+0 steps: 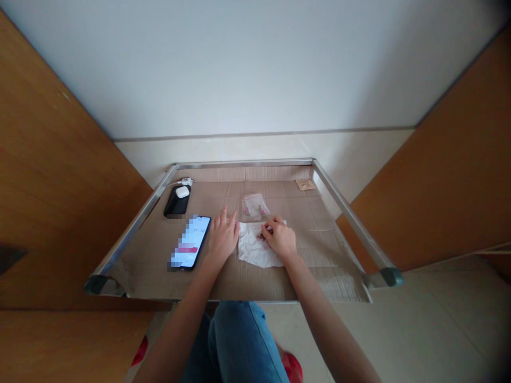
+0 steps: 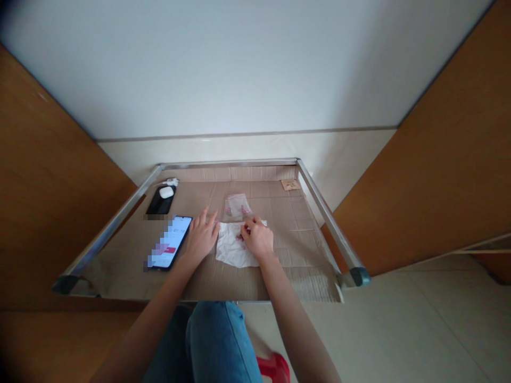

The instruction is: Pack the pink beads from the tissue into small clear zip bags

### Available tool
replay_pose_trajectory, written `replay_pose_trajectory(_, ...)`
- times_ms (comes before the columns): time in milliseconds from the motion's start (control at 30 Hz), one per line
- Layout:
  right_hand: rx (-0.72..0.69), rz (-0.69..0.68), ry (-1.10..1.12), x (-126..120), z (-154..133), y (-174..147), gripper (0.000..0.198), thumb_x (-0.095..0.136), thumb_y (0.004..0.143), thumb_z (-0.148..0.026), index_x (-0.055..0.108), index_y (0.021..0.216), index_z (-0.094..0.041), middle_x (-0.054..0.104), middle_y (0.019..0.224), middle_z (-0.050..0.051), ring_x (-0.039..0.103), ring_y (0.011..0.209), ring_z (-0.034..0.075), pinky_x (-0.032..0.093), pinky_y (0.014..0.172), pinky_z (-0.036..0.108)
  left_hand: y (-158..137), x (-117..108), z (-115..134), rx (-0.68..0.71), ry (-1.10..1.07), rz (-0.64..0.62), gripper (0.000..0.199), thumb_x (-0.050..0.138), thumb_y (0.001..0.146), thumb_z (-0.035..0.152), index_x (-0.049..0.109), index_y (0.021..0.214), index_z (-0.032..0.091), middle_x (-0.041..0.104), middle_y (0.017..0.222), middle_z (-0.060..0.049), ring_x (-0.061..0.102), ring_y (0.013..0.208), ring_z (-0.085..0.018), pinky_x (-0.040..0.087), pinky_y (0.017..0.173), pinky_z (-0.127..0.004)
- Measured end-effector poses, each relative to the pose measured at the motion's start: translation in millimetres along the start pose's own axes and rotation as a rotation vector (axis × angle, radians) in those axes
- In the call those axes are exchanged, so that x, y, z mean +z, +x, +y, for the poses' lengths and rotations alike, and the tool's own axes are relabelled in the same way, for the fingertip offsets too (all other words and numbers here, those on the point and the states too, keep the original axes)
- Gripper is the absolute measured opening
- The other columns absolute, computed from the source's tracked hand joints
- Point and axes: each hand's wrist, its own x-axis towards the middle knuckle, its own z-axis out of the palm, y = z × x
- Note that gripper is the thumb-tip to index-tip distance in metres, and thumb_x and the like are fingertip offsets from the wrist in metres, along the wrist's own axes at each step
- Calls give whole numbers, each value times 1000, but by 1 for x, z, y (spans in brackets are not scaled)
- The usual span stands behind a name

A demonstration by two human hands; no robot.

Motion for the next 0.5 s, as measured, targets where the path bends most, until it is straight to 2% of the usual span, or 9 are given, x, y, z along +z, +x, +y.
replay_pose_trajectory(133, 6, 0, -2, 0, 0, 0, 32, 40, 88, -42, 67, 82, -24, 57, 93, 2, 55, 65, 10, 30, 52, 22, 0, 15, -5, -20, 29, -53, 48, 31, 90, 38, 39, 133, 19, 30, 142, -18, 34, 128, -29, 28, 102, -47)
replay_pose_trajectory(267, 4, 7, -1, 0, 0, 0, 34, 39, 88, -43, 67, 81, -24, 57, 94, 2, 55, 67, 10, 30, 53, 22, 2, 23, -10, -21, 28, -80, 55, 32, 89, 45, 34, 135, 16, 31, 141, -21, 33, 129, -31, 27, 101, -51)
replay_pose_trajectory(500, -32, 50, 27, 0, 2, -2, 36, 40, 87, -46, 64, 74, -22, 57, 92, 1, 54, 67, 9, 27, 51, 22, 2, 2, -5, 0, -3, 109, 51, 37, 88, 43, 41, 130, 14, 33, 141, -18, 32, 128, -30, 23, 104, -51)
